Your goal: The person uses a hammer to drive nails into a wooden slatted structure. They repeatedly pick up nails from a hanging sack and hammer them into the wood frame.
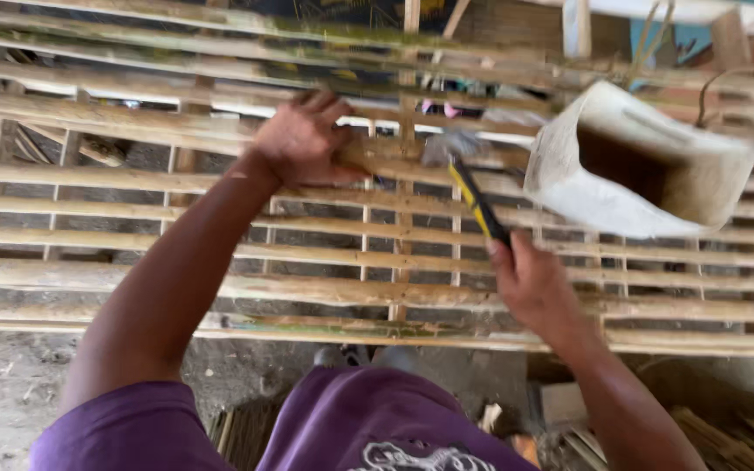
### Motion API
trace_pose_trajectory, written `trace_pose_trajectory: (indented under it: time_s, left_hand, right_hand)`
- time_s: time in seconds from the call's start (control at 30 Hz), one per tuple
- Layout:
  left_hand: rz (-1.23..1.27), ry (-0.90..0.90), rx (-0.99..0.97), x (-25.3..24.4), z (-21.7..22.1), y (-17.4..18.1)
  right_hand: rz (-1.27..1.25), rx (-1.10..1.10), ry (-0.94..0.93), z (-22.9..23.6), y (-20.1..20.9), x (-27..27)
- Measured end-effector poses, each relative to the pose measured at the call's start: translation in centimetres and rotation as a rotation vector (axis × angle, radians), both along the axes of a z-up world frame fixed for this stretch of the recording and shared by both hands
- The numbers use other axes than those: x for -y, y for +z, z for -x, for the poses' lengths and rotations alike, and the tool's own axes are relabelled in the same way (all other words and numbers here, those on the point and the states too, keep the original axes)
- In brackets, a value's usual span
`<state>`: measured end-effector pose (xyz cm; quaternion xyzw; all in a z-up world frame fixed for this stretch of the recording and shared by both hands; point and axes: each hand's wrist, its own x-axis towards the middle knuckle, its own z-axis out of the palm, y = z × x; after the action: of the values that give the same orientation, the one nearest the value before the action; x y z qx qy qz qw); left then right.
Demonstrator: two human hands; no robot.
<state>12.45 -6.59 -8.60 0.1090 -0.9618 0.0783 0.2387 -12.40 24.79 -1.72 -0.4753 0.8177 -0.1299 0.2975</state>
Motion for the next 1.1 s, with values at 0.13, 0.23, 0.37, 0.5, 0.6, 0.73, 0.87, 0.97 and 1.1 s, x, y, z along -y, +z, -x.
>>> trace_pose_trajectory:
  time_s: [0.13,0.23,0.37,0.5,0.6,0.73,0.87,0.97,1.1]
  left_hand:
    - [-0.044,-0.004,0.006,0.7,0.6,0.2]
    - [-0.061,-0.003,0.025,0.5,0.3,-0.6]
    - [-0.032,0.016,0.065,0.1,0.0,-0.3]
    - [-0.046,0.014,0.013,0.8,0.6,0.3]
    - [-0.055,-0.02,-0.012,0.6,-0.1,0.2]
    - [-0.092,-0.03,-0.042,0.7,-0.1,-0.1]
    - [-0.244,-0.062,-0.173,2.2,-0.5,-0.3]
    - [-0.288,-0.014,-0.252,0.9,0.7,-0.9]
    - [-0.327,-0.151,-0.619,-3.0,11.4,2.4]
  right_hand:
    - [0.565,0.61,-0.082,-0.1,3.0,-0.5]
    - [0.454,0.633,-0.073,-0.9,3.5,0.7]
    - [-0.148,0.04,-0.049,-2.5,3.4,2.6]
    - [0.601,0.455,-0.016,-3.6,5.3,1.6]
    - [0.645,0.55,-0.033,-4.5,5.0,2.0]
    - [-0.069,0.054,-0.097,-2.5,3.3,2.1]
    - [0.339,0.224,-0.146,-1.6,1.5,-1.7]
    - [0.49,0.47,-0.324,-2.5,0.5,-6.6]
    - [0.694,0.492,-0.497,-1.3,1.0,-7.7]
